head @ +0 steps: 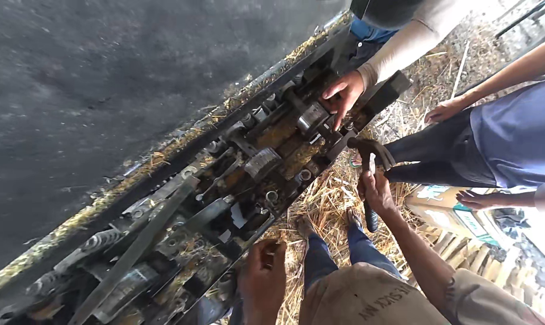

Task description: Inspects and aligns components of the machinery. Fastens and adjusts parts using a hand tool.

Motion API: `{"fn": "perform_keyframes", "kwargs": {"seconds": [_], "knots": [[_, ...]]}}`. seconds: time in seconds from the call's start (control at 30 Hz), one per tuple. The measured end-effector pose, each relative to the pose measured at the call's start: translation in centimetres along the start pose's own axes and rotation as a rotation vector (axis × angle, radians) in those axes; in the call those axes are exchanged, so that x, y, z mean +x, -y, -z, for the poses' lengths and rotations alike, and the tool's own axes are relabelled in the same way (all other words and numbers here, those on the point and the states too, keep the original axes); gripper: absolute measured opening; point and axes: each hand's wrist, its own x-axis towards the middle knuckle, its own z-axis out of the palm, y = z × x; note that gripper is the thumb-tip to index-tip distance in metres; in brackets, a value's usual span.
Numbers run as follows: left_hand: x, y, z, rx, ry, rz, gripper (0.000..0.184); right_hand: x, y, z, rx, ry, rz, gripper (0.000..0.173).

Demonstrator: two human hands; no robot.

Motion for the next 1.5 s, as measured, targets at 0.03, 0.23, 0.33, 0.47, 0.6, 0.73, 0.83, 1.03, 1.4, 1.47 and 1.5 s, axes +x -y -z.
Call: {"fn": "perform_keyframes", "kwargs": {"seconds": [0.03,0.23,0.33,0.47,0.6,0.73,0.83,1.03,1.4,1.47,1.5], "knots": [[0.2,-0.2,1.3,0.0,-0.05,-0.009,0.036,-0.5,0.0,0.2,0.015,-0.004,0.014,0.057],[4.0,-0.8,10.5,0.405,-0.311,0.002,0.048,-2.3,0.1,1.6,-0.003,-0.009,-0.03,0.055],[6.1,0.8,13.8,0.647,-0.269,0.086,0.058,-4.0,-0.1,2.7,-0.044,0.021,-0.037,0.051],[8.2,2.6,14.8,0.695,-0.146,0.15,0.059,-7.3,-1.0,4.7,-0.174,0.093,-0.087,0.048],[8.5,2.9,14.4,0.671,-0.12,0.175,0.057,-9.9,-1.2,5.8,-0.264,0.12,-0.102,0.05],[8.4,2.6,14.9,0.674,-0.122,0.148,0.051,-11.4,-1.2,6.1,-0.286,0.104,-0.104,0.05],[7.6,0.2,13.9,0.612,-0.175,-0.009,0.047,-12.3,-1.1,6.2,-0.309,0.096,-0.141,0.048],[7.0,-4.9,6.5,0.466,-0.011,-0.319,0.046,-13.5,-2.2,6.1,-0.305,0.113,-0.156,0.051],[6.8,-7.4,0.4,0.386,0.193,-0.357,0.039,-15.8,-2.4,7.0,-0.356,0.051,-0.116,0.05],[6.6,-7.6,0.0,0.386,0.192,-0.365,0.039,-16.2,-2.6,7.2,-0.357,0.036,-0.123,0.05],[6.4,-7.8,-0.3,0.388,0.201,-0.366,0.039,-16.4,-2.6,7.3,-0.358,0.037,-0.136,0.049]]}}
